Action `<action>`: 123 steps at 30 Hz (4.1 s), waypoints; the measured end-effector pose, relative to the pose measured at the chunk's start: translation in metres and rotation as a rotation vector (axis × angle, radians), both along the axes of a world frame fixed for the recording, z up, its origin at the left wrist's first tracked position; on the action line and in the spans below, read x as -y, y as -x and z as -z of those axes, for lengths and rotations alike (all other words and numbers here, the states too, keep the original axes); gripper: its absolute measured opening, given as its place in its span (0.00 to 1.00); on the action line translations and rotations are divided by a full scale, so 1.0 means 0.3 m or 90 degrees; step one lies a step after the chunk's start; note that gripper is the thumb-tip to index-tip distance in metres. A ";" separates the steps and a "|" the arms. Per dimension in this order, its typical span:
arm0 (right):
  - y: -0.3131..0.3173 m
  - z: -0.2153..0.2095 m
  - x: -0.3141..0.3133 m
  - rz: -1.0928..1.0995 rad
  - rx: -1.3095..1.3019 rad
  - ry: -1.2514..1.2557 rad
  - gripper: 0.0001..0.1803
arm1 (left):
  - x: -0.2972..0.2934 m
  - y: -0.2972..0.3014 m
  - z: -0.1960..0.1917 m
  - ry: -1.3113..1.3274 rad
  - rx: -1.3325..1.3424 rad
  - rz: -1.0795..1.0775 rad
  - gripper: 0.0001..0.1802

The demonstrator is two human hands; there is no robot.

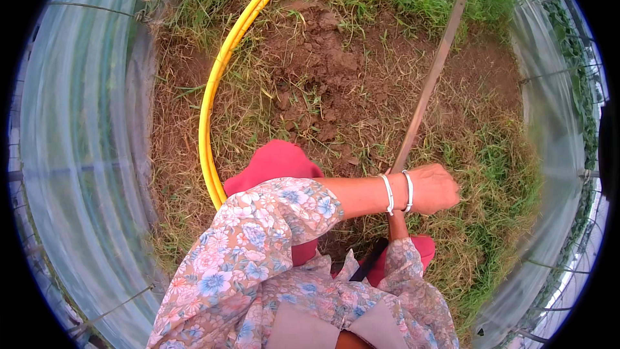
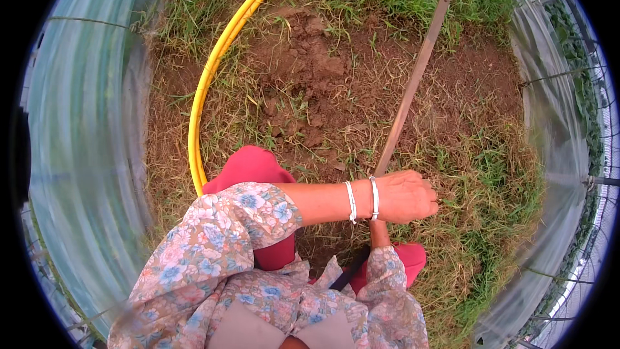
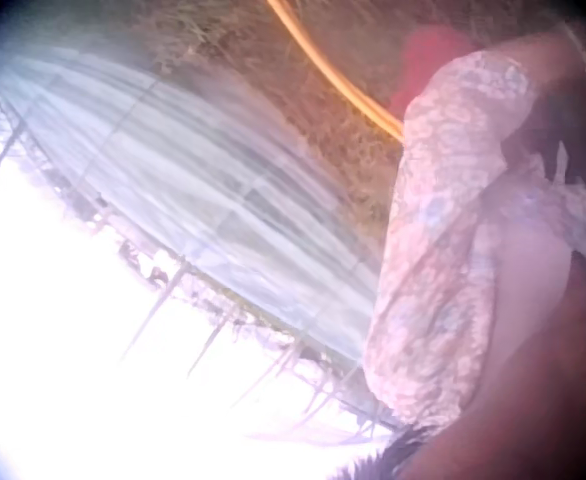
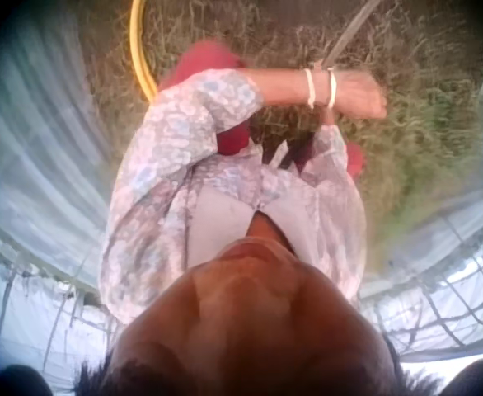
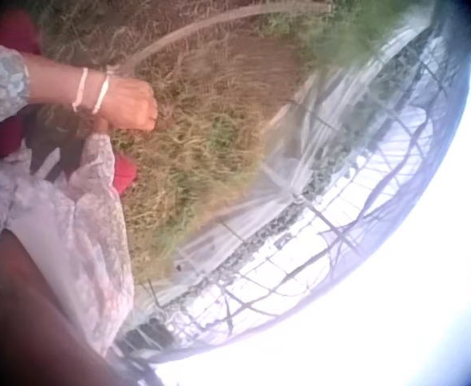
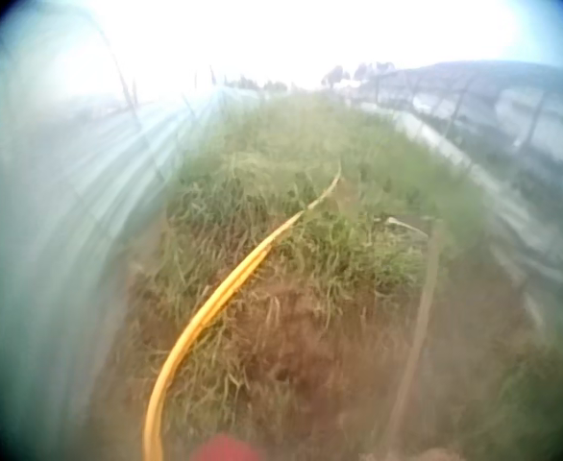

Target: The person uses a sickle to cut and clear grass from the ground. They pull clumps of grass with one hand while using the sickle to slice through roots, clearing a patch of soil in an aisle next to a yellow hose.

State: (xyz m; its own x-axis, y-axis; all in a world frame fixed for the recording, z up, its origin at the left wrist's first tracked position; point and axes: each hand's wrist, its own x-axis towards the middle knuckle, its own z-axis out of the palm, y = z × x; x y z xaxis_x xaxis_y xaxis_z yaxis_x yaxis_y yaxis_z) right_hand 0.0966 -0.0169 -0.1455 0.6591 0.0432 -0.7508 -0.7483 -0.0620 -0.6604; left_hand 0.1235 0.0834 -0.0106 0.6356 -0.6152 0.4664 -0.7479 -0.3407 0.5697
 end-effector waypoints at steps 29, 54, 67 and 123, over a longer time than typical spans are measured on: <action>0.453 0.145 -0.013 -0.316 -0.097 0.021 0.10 | 0.199 0.105 -0.009 -0.013 0.007 0.050 0.04; 0.419 0.130 -0.102 -0.328 -0.136 -0.032 0.05 | 0.083 0.063 -0.002 -0.022 0.046 0.006 0.05; 0.396 -0.104 0.107 -0.308 -0.351 -0.197 0.07 | 0.047 0.045 -0.056 0.020 0.041 -0.040 0.04; 0.331 -0.036 -0.001 -0.108 0.030 -0.071 0.10 | 0.070 0.112 -0.115 0.043 0.082 0.010 0.04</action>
State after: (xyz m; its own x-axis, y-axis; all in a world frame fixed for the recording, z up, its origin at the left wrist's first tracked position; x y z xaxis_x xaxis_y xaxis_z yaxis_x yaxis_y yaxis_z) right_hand -0.0026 -0.0166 -0.1346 0.6698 0.2371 -0.7037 -0.7014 -0.1090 -0.7043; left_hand 0.0899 0.0623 0.0240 0.5584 -0.5889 0.5842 -0.8213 -0.2932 0.4895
